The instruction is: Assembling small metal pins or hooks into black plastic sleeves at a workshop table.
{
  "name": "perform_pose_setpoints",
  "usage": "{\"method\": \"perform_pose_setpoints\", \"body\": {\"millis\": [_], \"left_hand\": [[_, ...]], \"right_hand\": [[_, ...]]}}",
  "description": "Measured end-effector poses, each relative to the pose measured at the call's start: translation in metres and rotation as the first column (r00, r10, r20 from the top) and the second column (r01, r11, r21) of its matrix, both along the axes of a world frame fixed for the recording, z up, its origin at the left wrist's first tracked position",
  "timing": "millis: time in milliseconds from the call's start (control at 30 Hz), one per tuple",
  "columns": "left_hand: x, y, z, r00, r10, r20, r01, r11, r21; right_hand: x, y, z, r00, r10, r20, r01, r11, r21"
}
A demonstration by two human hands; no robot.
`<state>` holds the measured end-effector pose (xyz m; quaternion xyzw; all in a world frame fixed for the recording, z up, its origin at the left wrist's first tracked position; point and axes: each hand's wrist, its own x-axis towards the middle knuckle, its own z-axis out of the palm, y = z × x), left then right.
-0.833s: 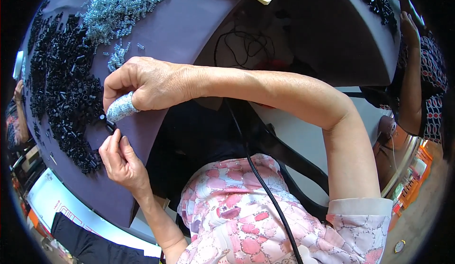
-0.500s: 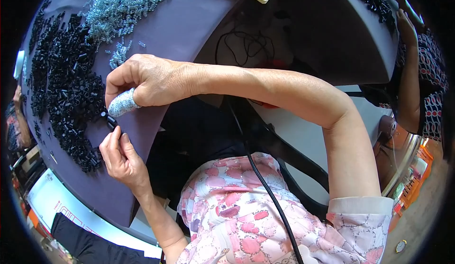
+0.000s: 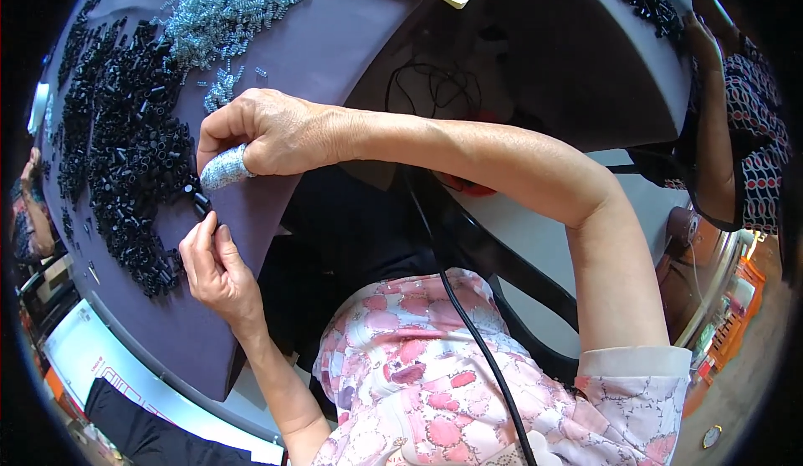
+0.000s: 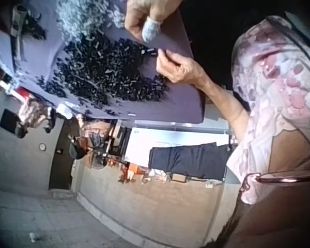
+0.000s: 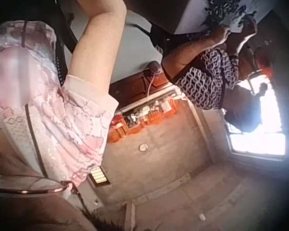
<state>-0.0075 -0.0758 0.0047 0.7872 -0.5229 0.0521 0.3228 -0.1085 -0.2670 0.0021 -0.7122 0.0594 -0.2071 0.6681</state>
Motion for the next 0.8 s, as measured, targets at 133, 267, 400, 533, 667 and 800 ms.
{"method": "perform_pose_setpoints", "body": {"millis": [133, 267, 400, 533, 667, 800], "left_hand": [[-0.0021, -0.0019, 0.0003, 0.998, 0.011, -0.054, -0.012, 1.0, -0.016], [-0.0057, -0.0025, 0.0047, 0.996, 0.047, -0.072, -0.045, 0.998, 0.031], [-0.0043, -0.0016, 0.0046, 0.997, 0.044, -0.062, -0.041, 0.998, 0.037], [-0.0037, -0.0019, 0.0031, 0.997, 0.043, -0.069, -0.04, 0.999, 0.036], [-0.0041, -0.0026, 0.0037, 0.997, 0.043, -0.062, -0.041, 0.998, 0.04], [-0.0015, -0.0032, 0.0015, 0.999, 0.017, -0.05, -0.016, 1.0, 0.015]], "right_hand": [[0.0035, 0.0025, -0.0065, 0.998, -0.026, 0.057, 0.025, 1.0, 0.015], [0.0035, 0.0024, -0.0074, 0.998, -0.026, 0.054, 0.025, 0.999, 0.03], [0.0045, 0.0025, -0.0086, 0.999, -0.015, 0.051, 0.013, 1.0, 0.029], [0.0008, 0.001, -0.0044, 0.999, -0.017, 0.049, 0.016, 1.0, 0.026], [-0.0011, 0.0013, -0.0025, 1.0, -0.007, 0.028, 0.006, 0.999, 0.038], [-0.0005, 0.0012, -0.0027, 0.999, -0.009, 0.033, 0.008, 1.0, 0.018]]}}
